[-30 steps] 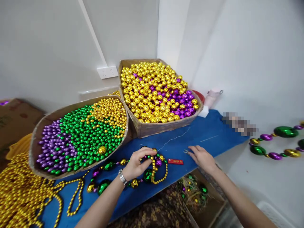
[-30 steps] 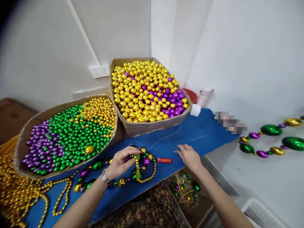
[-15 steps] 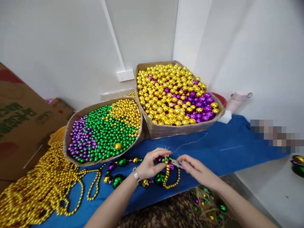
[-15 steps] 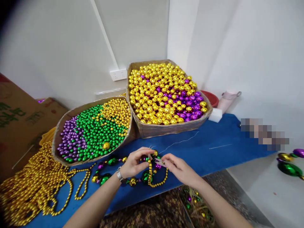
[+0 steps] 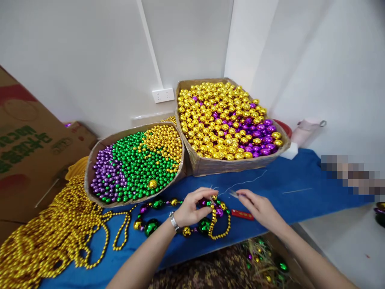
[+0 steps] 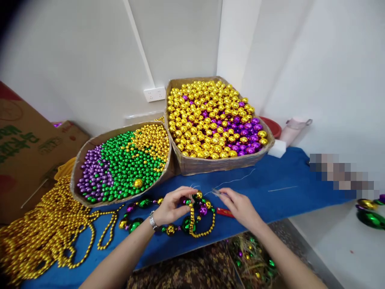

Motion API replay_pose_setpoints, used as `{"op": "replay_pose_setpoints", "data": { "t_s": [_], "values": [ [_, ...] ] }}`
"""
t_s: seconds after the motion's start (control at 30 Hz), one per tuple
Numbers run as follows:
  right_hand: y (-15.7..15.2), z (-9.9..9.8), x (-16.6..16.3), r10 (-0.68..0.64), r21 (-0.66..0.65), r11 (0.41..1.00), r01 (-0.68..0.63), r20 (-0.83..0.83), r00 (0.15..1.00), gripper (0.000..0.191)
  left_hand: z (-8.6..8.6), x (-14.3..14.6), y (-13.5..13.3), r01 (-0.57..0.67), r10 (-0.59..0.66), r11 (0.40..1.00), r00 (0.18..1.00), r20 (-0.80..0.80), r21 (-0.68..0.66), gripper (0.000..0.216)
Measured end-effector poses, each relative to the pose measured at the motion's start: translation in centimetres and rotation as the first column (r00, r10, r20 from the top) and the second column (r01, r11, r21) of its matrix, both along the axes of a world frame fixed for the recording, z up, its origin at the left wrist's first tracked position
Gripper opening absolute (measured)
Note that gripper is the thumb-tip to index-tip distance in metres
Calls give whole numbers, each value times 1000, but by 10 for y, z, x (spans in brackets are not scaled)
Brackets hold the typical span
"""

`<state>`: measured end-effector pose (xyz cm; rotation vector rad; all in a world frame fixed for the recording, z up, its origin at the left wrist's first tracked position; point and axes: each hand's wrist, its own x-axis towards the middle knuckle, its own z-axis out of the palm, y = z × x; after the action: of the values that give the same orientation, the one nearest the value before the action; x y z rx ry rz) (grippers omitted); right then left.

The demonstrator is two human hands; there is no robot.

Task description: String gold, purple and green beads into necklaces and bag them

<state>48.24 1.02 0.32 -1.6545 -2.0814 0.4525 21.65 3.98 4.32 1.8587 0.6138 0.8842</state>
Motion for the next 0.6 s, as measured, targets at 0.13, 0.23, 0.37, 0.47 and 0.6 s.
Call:
{"op": "replay_pose_setpoints", "data": {
  "t_s": [0.13, 0.23, 0.37, 0.47, 0.6],
  "values": [
    [0, -41, 40, -190, 89, 980, 178, 151, 970, 36, -7, -3, 1, -26, 28, 999, 999, 46, -33, 43],
    [-7, -55, 42, -165, 111, 983, 145, 191, 968, 33, -11, -3, 2, -35, 37, 999, 998, 58, -32, 44],
    [-16, -59, 23, 48, 59, 997, -58, 154, 987, 30, -12, -3, 3, -46, 48, 998, 997, 54, -40, 45],
    [-19, -58, 11, 110, 25, 993, -113, 89, 990, 30, -13, -4, 3, -41, 44, 998, 997, 67, -48, 46],
    [-19, -39, -3, 116, -43, 992, -118, -62, 991, 41, -13, -2, 2, -30, 34, 998, 997, 70, -56, 47]
  ]
}}
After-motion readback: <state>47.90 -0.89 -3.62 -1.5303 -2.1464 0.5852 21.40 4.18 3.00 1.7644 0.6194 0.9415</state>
